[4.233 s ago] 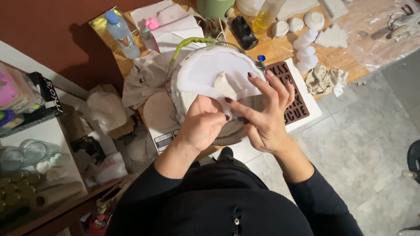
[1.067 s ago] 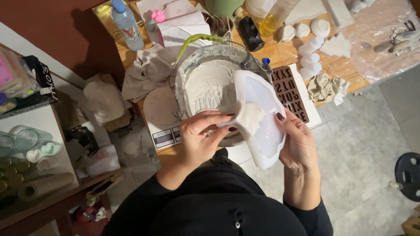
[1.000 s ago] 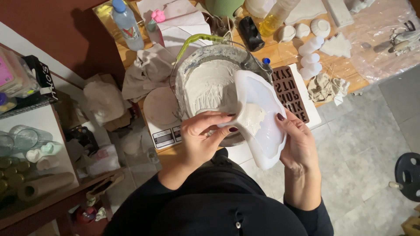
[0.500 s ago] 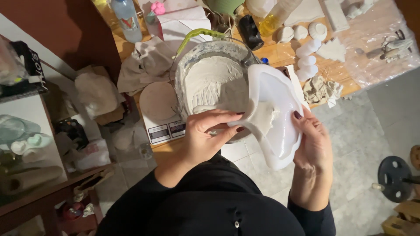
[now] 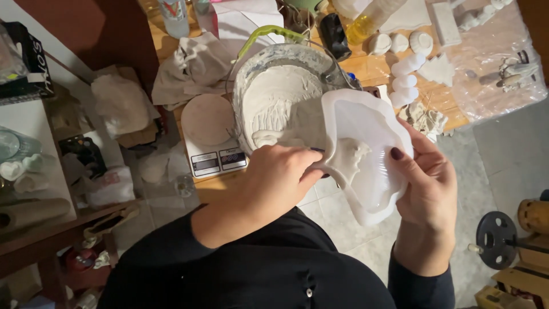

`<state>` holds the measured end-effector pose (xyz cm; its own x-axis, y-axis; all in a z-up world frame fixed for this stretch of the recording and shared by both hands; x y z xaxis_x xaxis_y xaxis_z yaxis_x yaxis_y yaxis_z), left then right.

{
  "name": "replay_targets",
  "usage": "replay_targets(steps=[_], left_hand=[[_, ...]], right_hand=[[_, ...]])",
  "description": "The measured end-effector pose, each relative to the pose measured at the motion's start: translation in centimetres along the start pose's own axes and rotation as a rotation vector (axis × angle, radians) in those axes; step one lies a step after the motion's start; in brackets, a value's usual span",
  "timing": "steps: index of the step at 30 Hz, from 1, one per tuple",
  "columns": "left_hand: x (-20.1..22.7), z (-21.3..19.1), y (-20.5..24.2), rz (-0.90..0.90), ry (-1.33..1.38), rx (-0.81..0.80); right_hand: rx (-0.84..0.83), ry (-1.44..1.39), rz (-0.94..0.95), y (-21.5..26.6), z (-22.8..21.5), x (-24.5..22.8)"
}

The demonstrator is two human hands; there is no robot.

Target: The user is mixing a plaster-like substance and pouring it into a silicone shell mold using a spoon.

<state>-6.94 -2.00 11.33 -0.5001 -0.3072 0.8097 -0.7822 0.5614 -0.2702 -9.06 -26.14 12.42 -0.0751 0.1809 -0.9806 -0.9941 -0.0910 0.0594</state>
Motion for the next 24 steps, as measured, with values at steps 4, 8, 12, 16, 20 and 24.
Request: replay_targets(steps=[4,8,12,16,20,24], left_hand=[[-1.0,0.9,0.6,0.099,0.07,0.077],[-0.9,0.5,1.0,0.254,0.16,0.171],[-1.0,0.7,1.4,0.346,0.23,0.192],[-0.9,0.8,1.6,0.384,0.26,0.201],[-0.9,0.9,1.6,0.39,0.264,0.183],[-0.9,1.0,1.8,0.402,0.259,0.177]], right_hand=[[-0.012,0.011,0.005,0.2,-1.8,0.1],[0.043,-0.077,0.024,0.4,-2.9,0.9],[0.052,-0.106,0.041,0.2,-2.9,0.5],[0.039,-0.105,0.041,0.4,-3.5,0.1],[-0.001,-0.106,0.049,0.1,-3.2,-0.4],[0.008,-0.146,0.06,0.0,-2.7,-0.6]])
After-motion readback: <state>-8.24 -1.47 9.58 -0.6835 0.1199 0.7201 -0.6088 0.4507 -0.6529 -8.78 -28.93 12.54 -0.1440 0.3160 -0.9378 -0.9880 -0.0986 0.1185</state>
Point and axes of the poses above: each hand's wrist, its own y-axis away from the middle knuckle, its own z-axis out of the palm, x = y × z, the point moved 6 cm from there along -y, towards the middle knuckle, and after that the axes turned 12 degrees about -x, right-handed, at the moved point
